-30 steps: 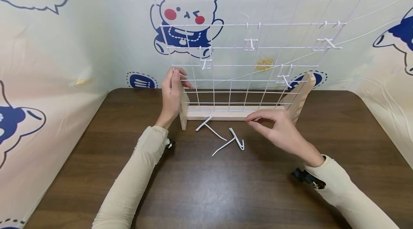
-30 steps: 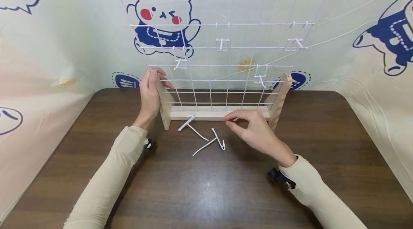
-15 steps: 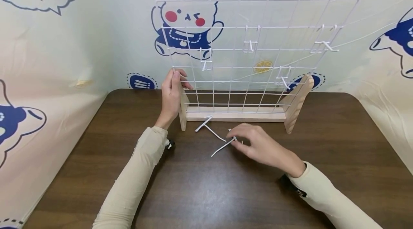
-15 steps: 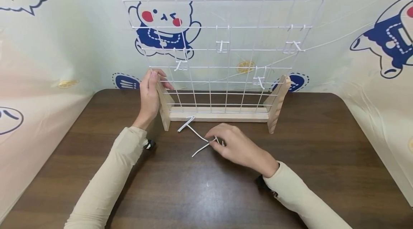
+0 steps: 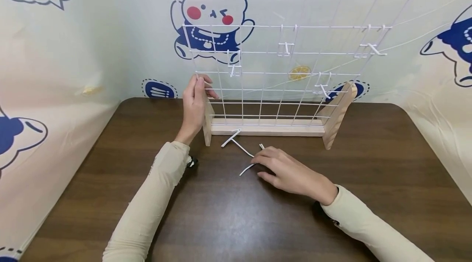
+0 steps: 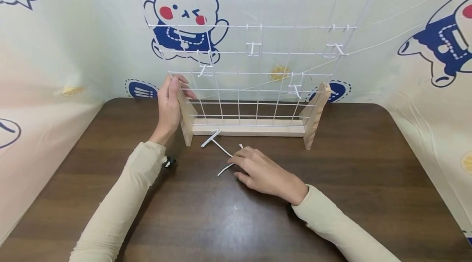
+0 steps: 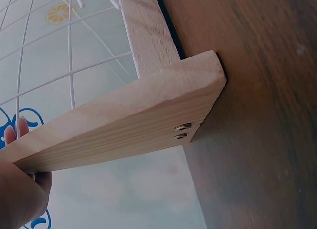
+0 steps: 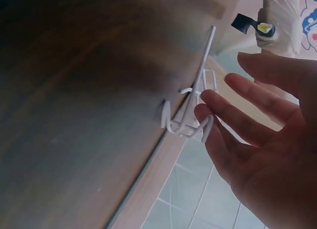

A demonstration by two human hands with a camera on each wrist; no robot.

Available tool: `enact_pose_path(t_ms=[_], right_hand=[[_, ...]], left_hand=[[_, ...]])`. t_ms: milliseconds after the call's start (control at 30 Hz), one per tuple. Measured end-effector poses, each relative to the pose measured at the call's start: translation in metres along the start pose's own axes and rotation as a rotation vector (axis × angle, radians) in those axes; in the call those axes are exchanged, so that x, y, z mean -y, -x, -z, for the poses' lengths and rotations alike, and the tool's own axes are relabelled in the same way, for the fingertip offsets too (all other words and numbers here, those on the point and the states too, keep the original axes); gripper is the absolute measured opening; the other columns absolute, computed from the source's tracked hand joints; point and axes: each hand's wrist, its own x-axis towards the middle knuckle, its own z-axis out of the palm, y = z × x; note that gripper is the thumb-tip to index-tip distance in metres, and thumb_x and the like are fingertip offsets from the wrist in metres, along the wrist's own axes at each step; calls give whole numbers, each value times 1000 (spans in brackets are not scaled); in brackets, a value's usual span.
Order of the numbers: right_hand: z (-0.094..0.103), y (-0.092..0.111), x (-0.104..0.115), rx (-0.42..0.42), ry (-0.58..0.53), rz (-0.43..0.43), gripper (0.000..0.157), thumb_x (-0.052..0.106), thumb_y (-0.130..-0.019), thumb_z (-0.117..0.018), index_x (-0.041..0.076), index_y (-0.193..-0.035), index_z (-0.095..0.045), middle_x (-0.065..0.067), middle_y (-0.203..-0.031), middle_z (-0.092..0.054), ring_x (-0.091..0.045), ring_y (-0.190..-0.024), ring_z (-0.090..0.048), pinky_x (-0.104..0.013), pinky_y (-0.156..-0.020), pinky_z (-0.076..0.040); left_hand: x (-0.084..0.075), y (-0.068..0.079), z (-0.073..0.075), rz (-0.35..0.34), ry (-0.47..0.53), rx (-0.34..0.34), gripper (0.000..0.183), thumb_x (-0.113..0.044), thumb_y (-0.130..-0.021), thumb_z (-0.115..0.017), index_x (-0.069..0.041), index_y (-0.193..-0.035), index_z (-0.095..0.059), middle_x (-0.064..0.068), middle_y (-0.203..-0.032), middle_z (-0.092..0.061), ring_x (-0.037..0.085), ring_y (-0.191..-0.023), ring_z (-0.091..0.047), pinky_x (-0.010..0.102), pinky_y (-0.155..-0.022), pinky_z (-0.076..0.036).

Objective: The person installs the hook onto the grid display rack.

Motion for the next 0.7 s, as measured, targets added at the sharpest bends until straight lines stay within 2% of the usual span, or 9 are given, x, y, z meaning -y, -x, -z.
enact_pose_path(t_ms=[200,367,433,567,700], right_hand=[[-3,1,-2,-23,86,25,26,8,-86,-76,7,-112,-71,-4,-109,-67,-21,-107,-61,-40,-92,-50],[-5,2,-5,-55,142,53,21,0,-81,-76,7,-101,-73,-3,-96,-66,-20,-91,-60,-37,-80,-50],[-6,2,-6,-54,165,61,18,0,-80,-77,8,-95,-73,-2,-89,-65,-20,-85,-58,-36,-76,-49],[-8,3,-6,-35,202,76,13,2,-77,-79,10,-86,-73,1,-80,-61,-20,-80,-55,-34,-74,-48],[-7,3,-6,-10,221,86,13,1,-76,-78,11,-83,-73,2,-78,-60,-20,-81,-55,-33,-74,-48]], left_hand=[[5,-1,1,-14,12,-7,36,-21,-109,-36,9,-103,-54,32,-84,-53,37,-68,-62,34,-73,-55],[3,-1,1,-10,2,-9,30,-19,-109,-35,1,-99,-57,32,-83,-54,38,-68,-61,36,-73,-55],[0,-1,0,-4,-4,-3,31,-17,-109,-34,3,-100,-56,34,-83,-54,41,-69,-61,39,-74,-55],[-9,0,0,21,-27,23,36,-17,-109,-31,9,-112,-55,36,-86,-55,48,-74,-60,45,-78,-55],[-13,-2,3,53,-29,61,39,-21,-109,-29,-2,-130,-55,33,-92,-59,45,-79,-62,46,-81,-55]])
